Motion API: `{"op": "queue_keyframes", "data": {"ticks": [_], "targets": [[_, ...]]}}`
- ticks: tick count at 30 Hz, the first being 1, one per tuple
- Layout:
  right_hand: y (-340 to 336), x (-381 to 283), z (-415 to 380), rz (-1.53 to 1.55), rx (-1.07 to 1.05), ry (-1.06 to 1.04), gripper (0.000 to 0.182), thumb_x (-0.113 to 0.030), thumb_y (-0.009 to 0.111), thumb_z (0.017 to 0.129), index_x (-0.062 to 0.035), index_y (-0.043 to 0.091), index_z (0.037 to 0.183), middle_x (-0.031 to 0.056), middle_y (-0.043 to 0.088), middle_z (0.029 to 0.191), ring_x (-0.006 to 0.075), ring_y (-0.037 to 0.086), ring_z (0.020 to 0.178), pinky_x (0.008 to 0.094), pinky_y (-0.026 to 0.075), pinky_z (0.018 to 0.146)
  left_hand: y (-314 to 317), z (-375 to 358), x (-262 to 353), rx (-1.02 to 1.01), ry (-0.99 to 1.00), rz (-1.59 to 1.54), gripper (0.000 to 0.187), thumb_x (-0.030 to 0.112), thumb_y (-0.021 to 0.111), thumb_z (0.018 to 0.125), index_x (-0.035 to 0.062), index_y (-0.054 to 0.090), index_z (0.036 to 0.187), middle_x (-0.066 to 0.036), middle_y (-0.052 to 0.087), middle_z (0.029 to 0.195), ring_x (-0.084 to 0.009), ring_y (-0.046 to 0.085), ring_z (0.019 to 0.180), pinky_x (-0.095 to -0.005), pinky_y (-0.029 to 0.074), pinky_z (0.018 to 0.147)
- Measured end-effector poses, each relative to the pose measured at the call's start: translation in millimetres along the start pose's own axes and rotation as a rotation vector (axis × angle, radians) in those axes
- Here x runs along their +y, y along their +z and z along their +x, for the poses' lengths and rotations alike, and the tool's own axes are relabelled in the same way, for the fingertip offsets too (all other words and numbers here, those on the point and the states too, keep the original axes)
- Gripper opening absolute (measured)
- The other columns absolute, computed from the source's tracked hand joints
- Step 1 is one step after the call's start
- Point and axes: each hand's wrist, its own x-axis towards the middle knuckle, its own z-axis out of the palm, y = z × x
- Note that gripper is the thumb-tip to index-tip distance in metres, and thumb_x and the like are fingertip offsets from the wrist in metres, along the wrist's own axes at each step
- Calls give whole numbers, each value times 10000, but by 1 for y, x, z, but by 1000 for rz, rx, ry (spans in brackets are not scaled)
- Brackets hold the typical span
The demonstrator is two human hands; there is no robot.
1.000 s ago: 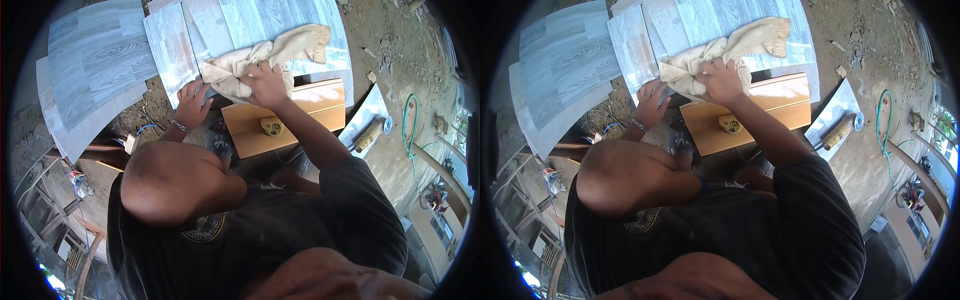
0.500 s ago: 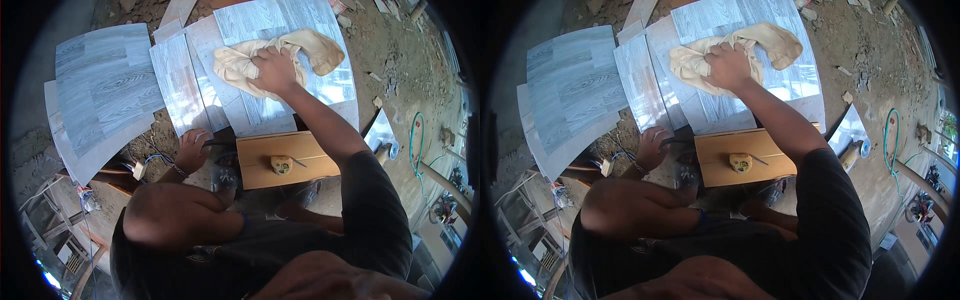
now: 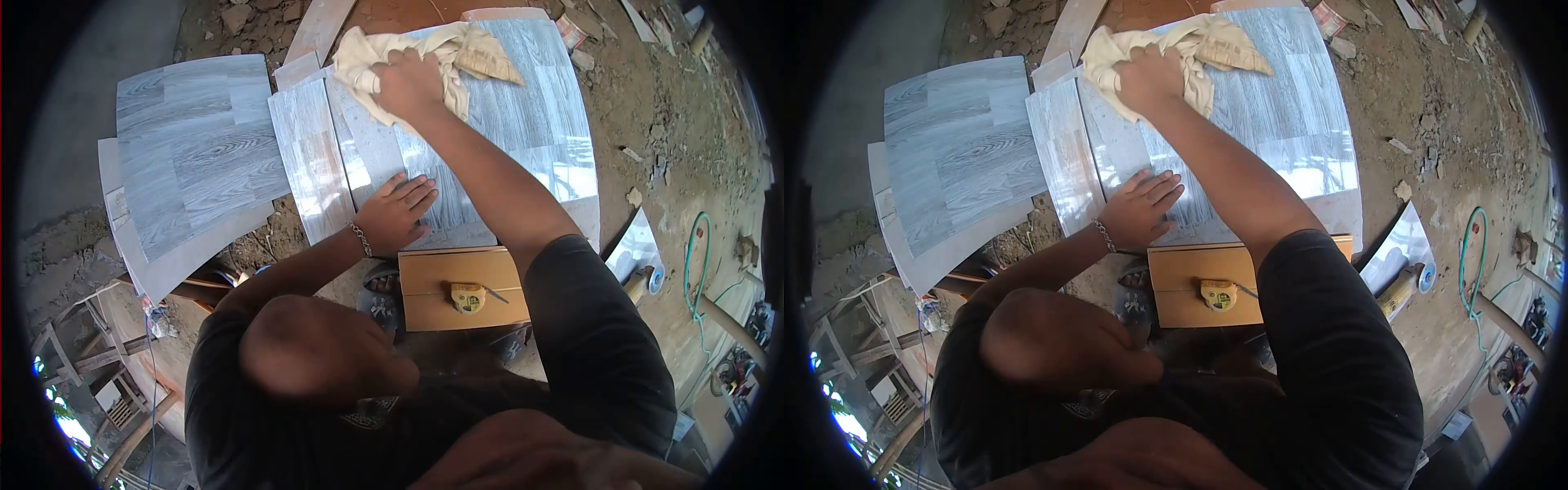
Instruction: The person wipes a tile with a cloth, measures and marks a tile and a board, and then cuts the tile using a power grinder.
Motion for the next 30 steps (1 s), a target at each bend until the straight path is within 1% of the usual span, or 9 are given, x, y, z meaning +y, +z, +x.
{"op": "queue_keyframes", "data": {"ticks": [3, 6, 12, 14, 18, 21, 24, 28, 30], "targets": [[-5, -1, 1, 30, -77, -90, 327, -372, 699, 817, -221, 767, 1099, 53, 685, 1168, 242, 598, 1151, 493, 446, 913, 10, 3, 15, -38, -81, 19, 672, 424, 715, 867, -7, 573, 1363, -168, 508, 1478, -293, 447, 1411, -475, 287, 1212], [-2, 33, 47, 80, -5, 118, 379, -378, 702, 812, -181, 744, 1133, 87, 687, 1142, 294, 625, 1123, 538, 477, 941, 16, 4, 23, -95, -112, 105, 686, 444, 704, 873, -8, 569, 1370, -186, 514, 1477, -300, 447, 1415, -464, 277, 1219], [-19, 109, 59, 7, 166, 364, 501, -462, 704, 786, -133, 731, 1162, 112, 697, 1123, 301, 666, 1068, 458, 569, 837, 19, 4, 23, -141, -121, 134, 721, 486, 659, 905, -34, 545, 1392, -216, 514, 1486, -316, 415, 1445, -464, 259, 1225], [-35, 129, 55, 51, 199, 408, 323, -303, 726, 793, -88, 738, 1034, 148, 726, 1046, 334, 692, 1019, 478, 556, 851, 14, 9, 30, -189, -147, 159, 727, 502, 641, 914, -30, 540, 1399, -211, 505, 1496, -311, 410, 1449, -473, 254, 1225], [-42, 138, 52, 13, 308, 445, 323, -360, 703, 815, -70, 747, 952, 155, 730, 982, 332, 705, 963, 475, 563, 825, 13, 9, 35, -244, -187, 224, 743, 541, 597, 934, -1, 513, 1435, -180, 478, 1529, -284, 391, 1464, -501, 242, 1222], [-39, 143, 51, 45, 233, 457, 436, -414, 676, 858, -49, 724, 1092, 192, 715, 1087, 370, 675, 1050, 492, 541, 898, 13, 0, 27, -184, -181, 111, 745, 536, 597, 938, 9, 492, 1454, -158, 464, 1546, -271, 377, 1473, -506, 245, 1219], [-23, 138, 29, 5, 185, 416, 452, -473, 721, 775, -125, 743, 1062, 112, 696, 1098, 301, 666, 1042, 457, 556, 854, 15, -3, 24, -138, -183, 56, 726, 528, 587, 946, 24, 490, 1460, -143, 480, 1537, -259, 390, 1468, -508, 241, 1221], [-34, 99, -54, 101, 70, 397, 522, -507, 746, 723, -79, 744, 1021, 148, 724, 997, 335, 692, 971, 459, 561, 828, 3, 1, 13, -136, -143, 27, 688, 467, 629, 941, 28, 497, 1454, -156, 491, 1524, -258, 426, 1444, -490, 291, 1189], [-41, 91, -84, 153, 44, 419, 541, -518, 751, 713, -77, 748, 1027, 161, 730, 1003, 343, 698, 951, 461, 563, 821, -2, 6, 4, -124, -275, -282, 652, 355, 709, 904, 20, 518, 1430, -165, 538, 1471, -258, 476, 1399, -464, 345, 1140]]}}
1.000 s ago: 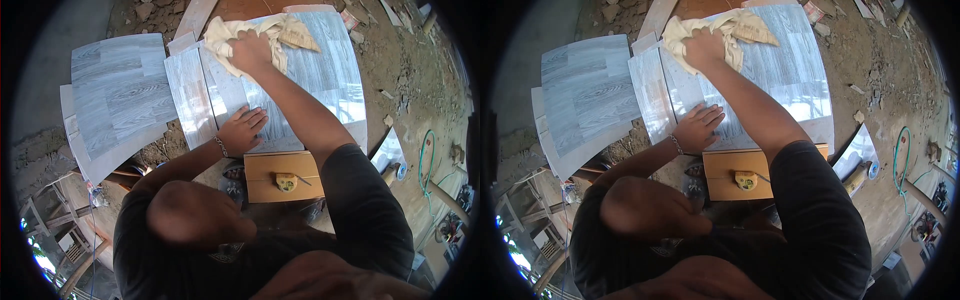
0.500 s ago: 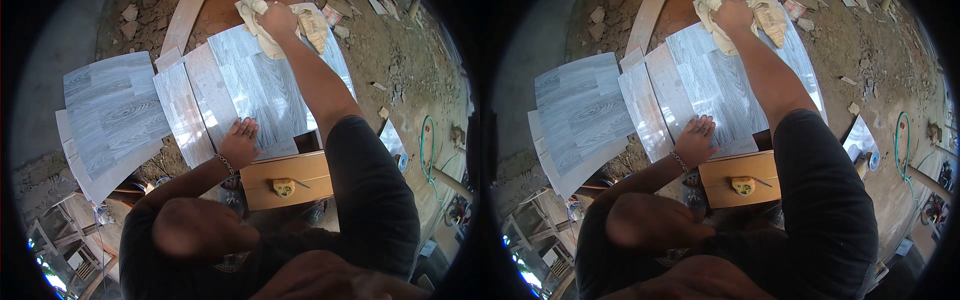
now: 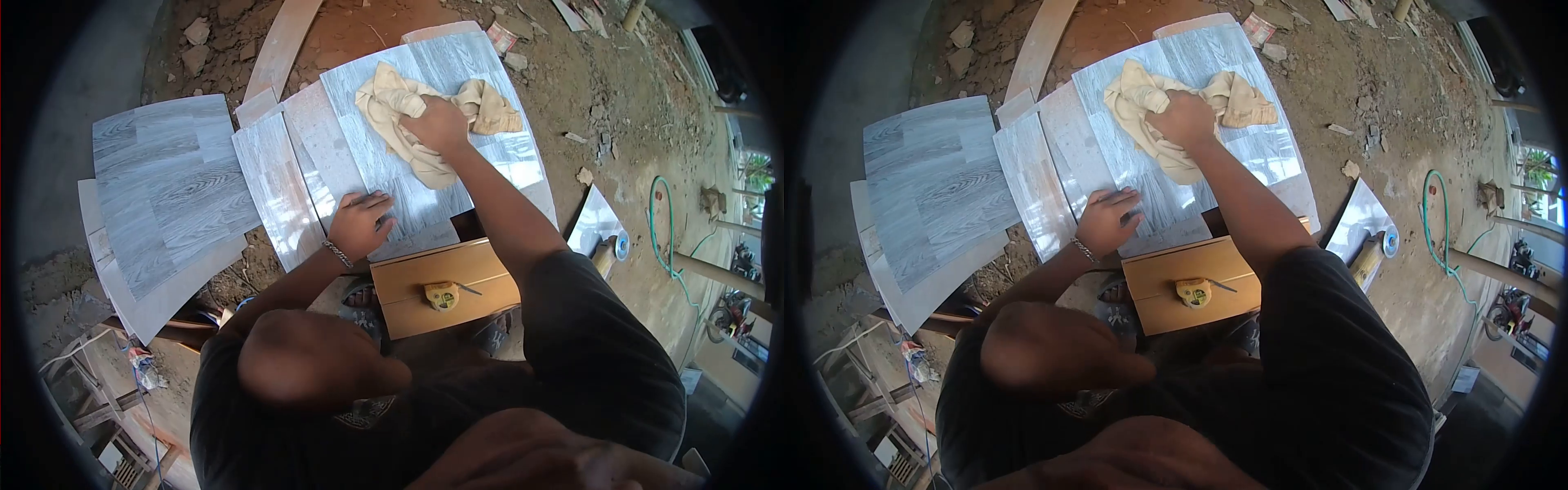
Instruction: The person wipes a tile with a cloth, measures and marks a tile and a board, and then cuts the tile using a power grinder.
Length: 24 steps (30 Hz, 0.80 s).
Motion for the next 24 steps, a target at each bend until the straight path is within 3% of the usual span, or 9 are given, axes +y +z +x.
{"op": "queue_keyframes", "data": {"ticks": [4, 6, 11, 12, 14, 16, 18, 20, 24], "targets": [[-12, 23, -51, 405, -463, 113, 501, -467, 722, 811, -35, 744, 1064, 177, 743, 1011, 365, 713, 827, 435, 576, 793, 2, -2, 24, 374, -8, -201, 889, 365, 777, 846, 83, 335, 1564, -226, 454, 1488, -343, 442, 1395, -481, 372, 1095], [-3, 38, -70, 1357, -645, 587, 432, -380, 659, 918, -21, 708, 1153, 139, 742, 1001, 325, 721, 873, 406, 585, 798, 11, 0, 34, 455, 30, -281, 1001, 407, 810, 804, 101, 269, 1589, -248, 394, 1520, -385, 415, 1404, -497, 360, 1115], [8, 39, -136, 2043, -693, 560, 592, -307, 503, 1053, -66, 315, 1560, 145, 482, 1486, 272, 531, 1313, 385, 498, 1059, 16, 21, 53, 506, 48, -377, 1254, 542, 896, 646, 151, 199, 1613, -287, 315, 1548, -483, 339, 1426, -548, 338, 1163], [9, 38, -137, 2033, -714, 561, 592, -307, 503, 1053, -66, 315, 1560, 145, 482, 1486, 272, 531, 1313, 385, 498, 1059, 15, 26, 53, 518, 35, -381, 1254, 542, 896, 646, 151, 199, 1613, -287, 315, 1548, -483, 339, 1426, -548, 338, 1163], [10, 41, -146, 1081, -438, -13, 602, -329, 504, 1059, -60, 305, 1560, 130, 485, 1482, 267, 517, 1315, 408, 463, 1089, 17, 34, 50, 404, 45, -448, 1177, 526, 898, 636, 158, 297, 1579, -239, 361, 1544, -440, 339, 1441, -539, 333, 1158], [-40, 9, -141, 1255, -431, 534, 745, -386, 610, 1006, -37, 265, 1566, 172, 418, 1515, 284, 467, 1350, 418, 403, 1132, 17, 36, 44, 379, 21, -298, 1111, 505, 892, 639, 151, 356, 1545, -205, 394, 1534, -415, 345, 1446, -521, 331, 1156], [-57, 20, -132, 768, -25, 440, 763, -349, 687, 956, -55, 309, 1550, 200, 343, 1549, 342, 457, 1336, 415, 400, 1116, 22, 40, 34, 362, 1, -137, 1047, 484, 887, 641, 144, 414, 1511, -171, 427, 1524, -389, 350, 1451, -502, 329, 1154], [-62, 23, -149, 337, -51, -196, 1003, -485, 834, 786, -95, 323, 1556, 271, 292, 1551, 506, 311, 1409, 578, 284, 1169, 47, 46, 23, 462, 134, -47, 917, 431, 858, 671, 137, 486, 1455, -124, 469, 1503, -343, 371, 1446, -464, 330, 1144], [-38, -5, -198, -176, -273, -135, 1088, -573, 896, 629, -227, 409, 1539, 301, 302, 1538, 540, 217, 1467, 712, 197, 1148, 6, 23, -14, 201, 251, -227, 858, 317, 798, 771, 98, 425, 1512, -131, 450, 1535, -312, 400, 1433, -476, 301, 1178]]}}
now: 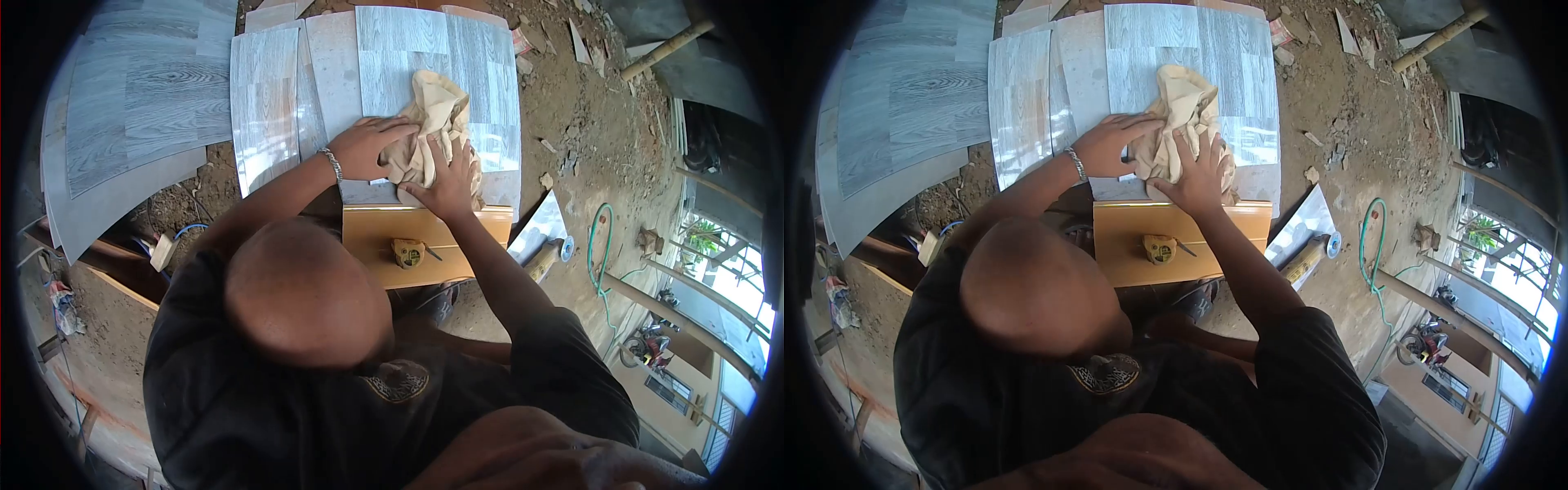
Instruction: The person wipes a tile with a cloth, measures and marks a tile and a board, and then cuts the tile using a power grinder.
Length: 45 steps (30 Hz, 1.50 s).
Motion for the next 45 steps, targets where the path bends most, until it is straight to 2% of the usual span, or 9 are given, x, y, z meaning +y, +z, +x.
{"op": "queue_keyframes", "data": {"ticks": [7, 15, 16, 19, 24, 29, 37, 41, 45], "targets": [[26, 38, 132, -49, 506, 145, 737, -644, 765, 768, -105, 645, 1255, 204, 528, 1208, 413, 486, 1134, 573, 370, 960, -10, -65, 4, -135, -178, 275, 802, 370, 731, 865, 194, 374, 1561, -53, 309, 1652, -204, 273, 1528, -476, 188, 1254], [-12, 158, 349, 20, 635, 366, 712, -615, 634, 854, -86, 619, 1330, 217, 607, 1267, 439, 539, 1208, 584, 430, 996, -14, -57, 26, -288, -278, 485, 826, 494, 716, 848, 226, 387, 1558, -30, 255, 1673, -259, 183, 1552, -596, 127, 1233], [-16, 163, 356, 10, 682, 209, 566, -470, 640, 900, -23, 659, 1247, 239, 671, 1212, 423, 614, 1157, 514, 482, 1000, -18, -57, 26, -295, -266, 505, 826, 494, 716, 848, 226, 387, 1558, -30, 255, 1673, -259, 183, 1552, -596, 127, 1233], [-14, 125, 336, -65, 466, 358, 845, -753, 625, 813, -164, 583, 1418, 168, 559, 1314, 434, 463, 1281, 663, 365, 1004, -20, -55, 34, -341, -299, 536, 806, 485, 708, 862, 210, 403, 1555, -38, 253, 1673, -296, 177, 1551, -616, 143, 1216], [23, -17, 205, 151, 521, -151, 606, -608, 803, 693, -166, 745, 1102, 68, 589, 1152, 294, 510, 1082, 496, 355, 889, -10, -47, 44, -383, -284, 638, 831, 439, 729, 849, 129, 403, 1547, -113, 254, 1665, -303, 238, 1527, -594, 176, 1213], [14, 5, 182, 221, 403, -497, 562, -584, 801, 729, -140, 743, 1069, 78, 576, 1158, 283, 504, 1075, 438, 354, 914, -3, -44, 48, -398, -258, 741, 861, 445, 734, 842, 55, 401, 1533, -168, 270, 1649, -307, 293, 1496, -555, 206, 1216], [-18, 137, 303, -64, 717, 192, 755, -729, 663, 808, -115, 692, 1245, 148, 605, 1180, 343, 554, 1082, 520, 428, 899, 0, -43, 47, -378, -241, 765, 878, 497, 731, 832, 42, 426, 1519, -198, 303, 1629, -309, 349, 1452, -528, 248, 1198], [-16, 194, 341, -389, 545, 111, 765, -731, 648, 818, -103, 685, 1253, 180, 609, 1168, 368, 564, 1059, 542, 441, 895, 2, -40, 43, -412, -217, 819, 881, 525, 720, 831, 32, 443, 1506, -205, 343, 1608, -312, 394, 1409, -506, 274, 1187], [-39, 158, 280, -23, 650, 256, 648, -515, 710, 848, -38, 643, 1281, 239, 598, 1312, 436, 539, 1199, 560, 428, 999, -6, -39, 44, -378, -194, 756, 862, 520, 720, 828, 25, 468, 1487, -222, 381, 1581, -325, 385, 1412, -496, 270, 1188]]}}
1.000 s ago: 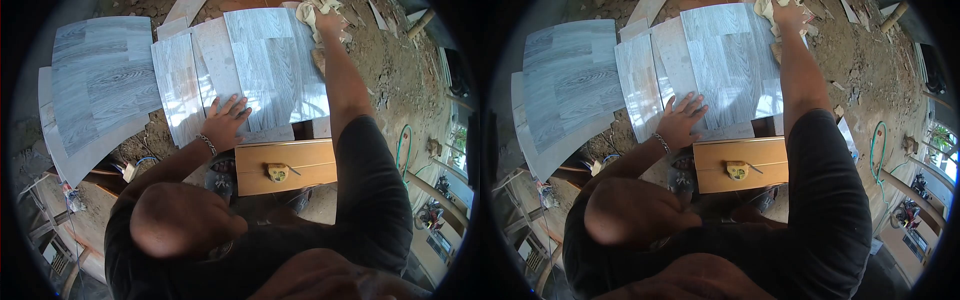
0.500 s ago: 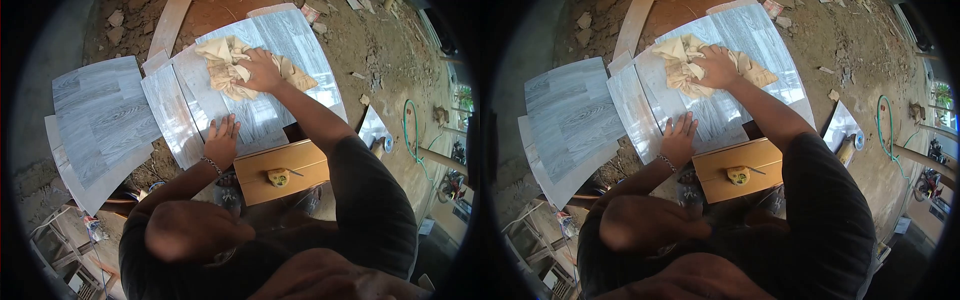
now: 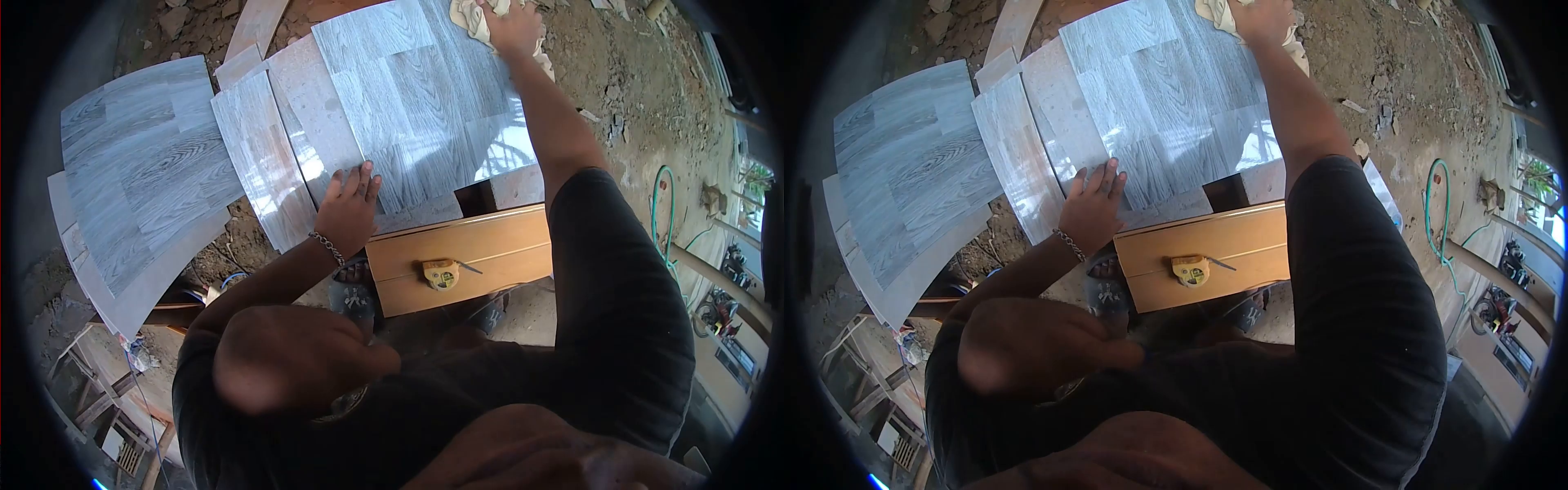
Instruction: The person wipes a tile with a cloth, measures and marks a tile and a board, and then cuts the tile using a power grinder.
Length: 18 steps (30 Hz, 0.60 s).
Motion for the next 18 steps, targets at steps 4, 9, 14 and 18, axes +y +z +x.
{"op": "queue_keyframes", "data": {"ticks": [4, 9, 14, 18], "targets": [[5, 50, -52, -16, 90, -61, 701, -663, 712, 803, -90, 690, 1206, 181, 592, 1129, 377, 544, 1048, 526, 434, 889, 9, -2, 2, 23, 6, 0, 860, 508, 717, 835, 13, 460, 1489, -229, 367, 1588, -328, 380, 1417, -493, 273, 1184], [-60, 86, -147, 83, -7, -62, 657, -593, 769, 783, -67, 683, 1168, 198, 565, 1078, 392, 527, 1016, 526, 424, 881, 14, -1, 8, 62, -26, 60, 805, 437, 710, 843, -14, 480, 1469, -245, 378, 1581, -329, 424, 1388, -485, 322, 1157], [-97, 85, -214, 39, -12, 45, 593, -550, 766, 801, -53, 661, 1106, 221, 547, 1052, 426, 517, 1006, 545, 412, 866, 35, 2, 6, 190, -47, 38, 672, 299, 667, 857, -3, 521, 1439, -211, 402, 1578, -316, 440, 1386, -489, 332, 1149], [-103, 34, -245, -26, -31, 171, 631, -597, 753, 783, -52, 646, 1083, 231, 537, 1043, 432, 512, 986, 551, 406, 837, 17, -10, -7, 179, -68, -203, 618, 163, 622, 844, 81, 539, 1451, -116, 411, 1596, -303, 439, 1397, -526, 307, 1152]]}}
